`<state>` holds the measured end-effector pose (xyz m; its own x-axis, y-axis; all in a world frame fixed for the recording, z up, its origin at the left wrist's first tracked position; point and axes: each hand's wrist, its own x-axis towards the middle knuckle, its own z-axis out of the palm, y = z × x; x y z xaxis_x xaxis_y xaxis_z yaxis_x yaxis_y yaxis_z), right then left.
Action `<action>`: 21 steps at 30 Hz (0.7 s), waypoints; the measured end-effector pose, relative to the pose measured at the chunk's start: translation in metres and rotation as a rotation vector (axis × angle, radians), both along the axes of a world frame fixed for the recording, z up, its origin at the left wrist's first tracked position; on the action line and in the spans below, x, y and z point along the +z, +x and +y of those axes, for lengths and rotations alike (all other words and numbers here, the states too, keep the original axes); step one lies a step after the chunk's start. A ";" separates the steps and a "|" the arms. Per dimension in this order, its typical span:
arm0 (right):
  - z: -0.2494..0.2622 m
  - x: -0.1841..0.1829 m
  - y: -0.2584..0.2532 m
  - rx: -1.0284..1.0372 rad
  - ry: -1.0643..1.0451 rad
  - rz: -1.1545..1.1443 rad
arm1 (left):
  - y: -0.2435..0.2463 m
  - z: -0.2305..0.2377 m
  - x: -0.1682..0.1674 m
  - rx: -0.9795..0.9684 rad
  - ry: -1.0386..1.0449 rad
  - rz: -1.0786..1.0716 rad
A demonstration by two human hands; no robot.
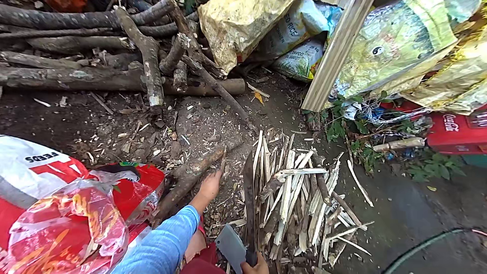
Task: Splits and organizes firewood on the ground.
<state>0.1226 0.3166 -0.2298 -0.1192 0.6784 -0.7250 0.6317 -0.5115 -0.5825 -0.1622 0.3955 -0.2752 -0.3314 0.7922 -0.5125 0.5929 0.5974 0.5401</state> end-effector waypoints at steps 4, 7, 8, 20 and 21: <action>0.004 0.009 -0.010 0.118 0.049 -0.017 | -0.005 -0.006 -0.002 0.074 0.223 -0.086; 0.007 0.019 -0.019 0.244 0.085 -0.073 | -0.007 -0.006 -0.007 0.071 0.238 -0.106; 0.007 0.021 -0.021 0.281 0.097 -0.093 | -0.007 -0.005 -0.007 0.066 0.229 -0.111; 0.004 0.028 -0.028 0.396 0.140 -0.171 | -0.006 -0.013 -0.010 0.056 0.287 -0.114; 0.006 0.028 -0.028 0.399 0.129 -0.172 | -0.006 -0.013 -0.009 0.056 0.273 -0.118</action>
